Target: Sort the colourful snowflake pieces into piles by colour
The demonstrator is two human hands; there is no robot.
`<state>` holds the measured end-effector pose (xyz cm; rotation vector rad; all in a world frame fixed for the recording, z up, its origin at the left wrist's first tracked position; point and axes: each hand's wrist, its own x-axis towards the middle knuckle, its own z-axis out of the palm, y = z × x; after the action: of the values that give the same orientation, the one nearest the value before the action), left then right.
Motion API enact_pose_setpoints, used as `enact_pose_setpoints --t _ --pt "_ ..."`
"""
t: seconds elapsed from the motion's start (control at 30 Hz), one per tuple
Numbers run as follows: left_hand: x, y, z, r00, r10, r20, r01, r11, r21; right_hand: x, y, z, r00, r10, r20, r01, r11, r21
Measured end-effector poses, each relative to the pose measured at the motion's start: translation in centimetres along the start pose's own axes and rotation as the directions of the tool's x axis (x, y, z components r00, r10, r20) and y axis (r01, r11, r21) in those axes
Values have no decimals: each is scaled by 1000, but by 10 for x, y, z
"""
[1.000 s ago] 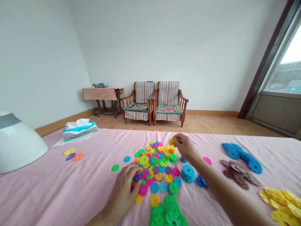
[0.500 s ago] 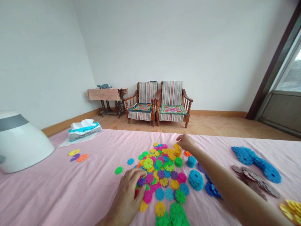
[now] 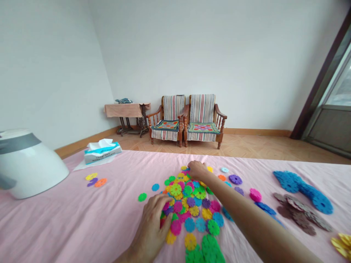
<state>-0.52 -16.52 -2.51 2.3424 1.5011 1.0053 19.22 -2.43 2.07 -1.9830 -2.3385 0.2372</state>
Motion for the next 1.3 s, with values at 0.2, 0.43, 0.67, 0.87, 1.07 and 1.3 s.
enact_pose_setpoints --t 0.2,0.43,0.67,0.87,1.07,1.3 --pt "0 0 -1 1000 6 -29 -7 1000 -5 -15 -26 7 988 -149 45 147 987 62" --pt "0 -3 1 998 8 -65 -8 1000 -11 -32 -21 -11 958 -285 -17 284 944 168" --pt "2 -1 2 997 0 -73 -1 1000 -17 -50 22 -23 987 -115 -108 115 993 -15" --pt "2 0 1 998 2 -70 -4 1000 -25 -70 22 -9 987 -113 -116 95 984 -154" --pt "2 0 0 998 10 -62 -10 1000 -13 -68 19 -2 982 -126 -141 100 979 -175" --pt "1 -1 1 999 13 -39 -13 1000 -2 -85 19 2 972 -160 -174 147 986 -82"
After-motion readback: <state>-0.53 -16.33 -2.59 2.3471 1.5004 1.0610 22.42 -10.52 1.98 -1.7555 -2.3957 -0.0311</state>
